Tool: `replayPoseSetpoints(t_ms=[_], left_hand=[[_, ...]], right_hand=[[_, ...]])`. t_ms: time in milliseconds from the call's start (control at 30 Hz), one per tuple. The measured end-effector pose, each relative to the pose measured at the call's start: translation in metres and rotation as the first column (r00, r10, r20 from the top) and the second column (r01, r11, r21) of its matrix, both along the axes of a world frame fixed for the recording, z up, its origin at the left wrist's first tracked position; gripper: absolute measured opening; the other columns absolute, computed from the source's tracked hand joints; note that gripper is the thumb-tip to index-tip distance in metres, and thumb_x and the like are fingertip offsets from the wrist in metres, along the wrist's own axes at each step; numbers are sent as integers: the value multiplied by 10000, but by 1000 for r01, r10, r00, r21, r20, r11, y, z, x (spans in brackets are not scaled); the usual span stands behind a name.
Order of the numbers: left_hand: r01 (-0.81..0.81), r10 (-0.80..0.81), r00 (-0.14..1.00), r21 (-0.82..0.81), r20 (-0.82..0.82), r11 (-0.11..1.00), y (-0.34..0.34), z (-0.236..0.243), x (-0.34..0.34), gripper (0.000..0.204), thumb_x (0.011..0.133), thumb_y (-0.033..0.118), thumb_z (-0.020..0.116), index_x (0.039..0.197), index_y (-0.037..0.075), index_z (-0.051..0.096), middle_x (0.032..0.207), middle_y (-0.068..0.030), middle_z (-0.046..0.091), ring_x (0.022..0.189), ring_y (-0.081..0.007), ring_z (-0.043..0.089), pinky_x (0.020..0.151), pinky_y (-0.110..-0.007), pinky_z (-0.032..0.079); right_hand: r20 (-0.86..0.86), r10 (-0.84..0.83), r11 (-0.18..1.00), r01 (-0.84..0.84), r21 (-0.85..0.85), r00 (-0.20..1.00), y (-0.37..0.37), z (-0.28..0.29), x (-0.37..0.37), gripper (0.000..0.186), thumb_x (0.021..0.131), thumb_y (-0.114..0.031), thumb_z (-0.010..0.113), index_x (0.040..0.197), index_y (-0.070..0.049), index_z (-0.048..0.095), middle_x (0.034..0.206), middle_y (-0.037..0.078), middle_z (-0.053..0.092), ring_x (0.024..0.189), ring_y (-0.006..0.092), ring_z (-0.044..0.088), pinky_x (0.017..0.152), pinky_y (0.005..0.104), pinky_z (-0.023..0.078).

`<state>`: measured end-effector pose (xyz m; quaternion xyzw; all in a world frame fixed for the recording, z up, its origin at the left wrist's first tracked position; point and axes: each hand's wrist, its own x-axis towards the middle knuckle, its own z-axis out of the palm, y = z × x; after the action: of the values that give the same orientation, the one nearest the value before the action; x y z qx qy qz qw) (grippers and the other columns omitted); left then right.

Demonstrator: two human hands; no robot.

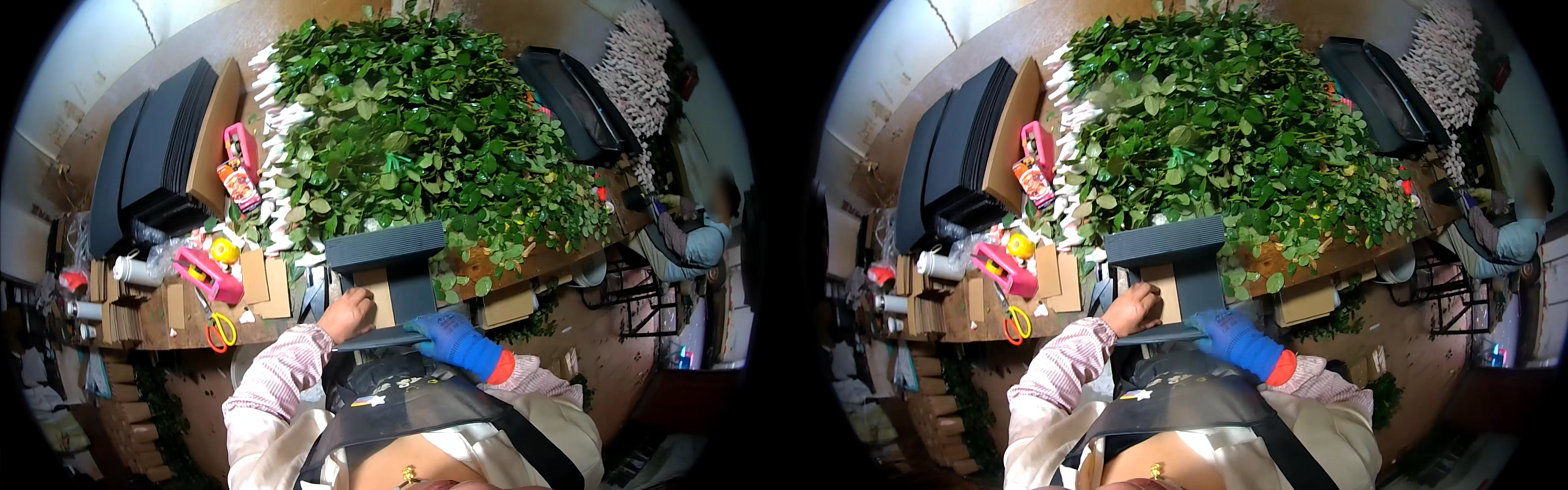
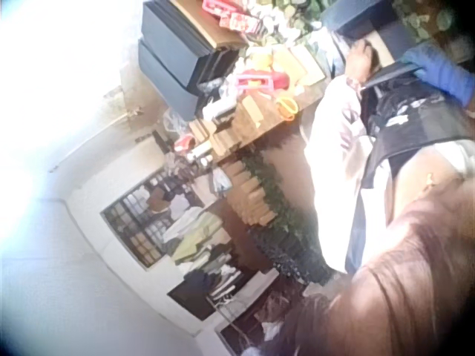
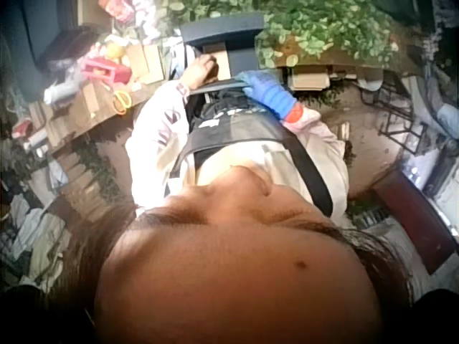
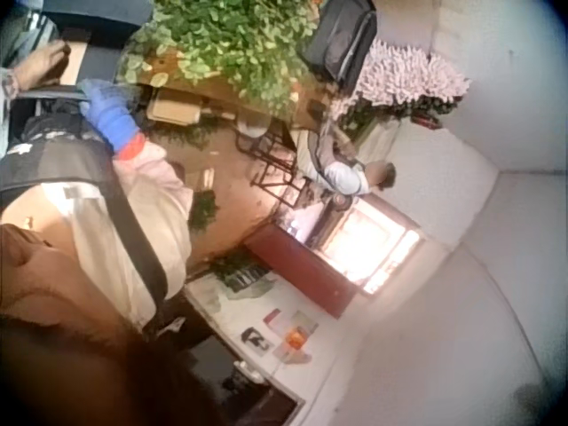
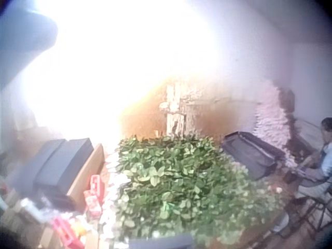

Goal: The person arranges artificial flowers and greenery into black rectangular trays. They place white and pink flower buds and green leaves into the trays, then cover them with cardboard and clear plastic sheets.

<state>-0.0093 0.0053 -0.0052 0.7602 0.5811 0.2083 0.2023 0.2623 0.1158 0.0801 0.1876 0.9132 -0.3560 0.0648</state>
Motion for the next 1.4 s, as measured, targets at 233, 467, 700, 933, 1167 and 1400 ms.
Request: replayPoseSetpoints(t_ms=[233,467,700,933,1167,1400], left_hand=[[-9,9,1000,-34,-5,999,-3,3,-1,586,731,225,883,1188,-18,607,1259,-164,580,1173,-378,576,1003,-432,522],[-11,10,1000,-47,-24,999,2,10,4,556,756,245,874,1168,-25,617,1278,-156,571,1146,-368,580,995,-423,520],[-24,24,999,-15,22,1000,-2,2,0,512,795,244,846,1161,-31,616,1285,-179,577,1143,-390,586,989,-441,523],[-76,64,996,-208,-60,975,-16,-13,-2,635,921,421,728,1375,11,557,1312,-172,607,1163,-340,619,999,-419,512],[-263,295,911,-147,288,954,-12,0,2,879,739,377,925,1439,50,506,1347,-186,630,1296,-410,566,1204,-542,326],[-136,143,978,-57,154,989,-11,-6,-1,425,791,277,874,1157,109,738,1274,-141,638,1238,-354,579,1202,-632,294]], right_hand=[[-476,-254,967,201,-160,842,117,78,-74,366,1009,-162,632,1369,-97,655,1291,135,705,1143,246,684,1006,383,538],[-368,-174,414,407,814,913,286,-3,-182,320,907,-114,618,1215,-107,706,1242,137,676,1242,307,600,1130,431,429],[-583,119,412,494,765,804,242,124,-85,470,882,-110,669,1347,-177,672,1185,56,696,1106,290,630,1003,455,507],[57,37,990,-44,131,998,183,180,51,378,995,-247,614,1340,-96,656,1156,167,703,1008,387,654,912,447,520],[663,148,986,-59,-155,734,232,32,65,432,1010,-408,504,1144,-45,698,1071,168,732,905,343,663,846,443,519],[467,118,990,-66,-127,876,259,-80,90,515,873,-494,597,1102,-59,751,1114,187,742,969,365,693,885,464,513]])
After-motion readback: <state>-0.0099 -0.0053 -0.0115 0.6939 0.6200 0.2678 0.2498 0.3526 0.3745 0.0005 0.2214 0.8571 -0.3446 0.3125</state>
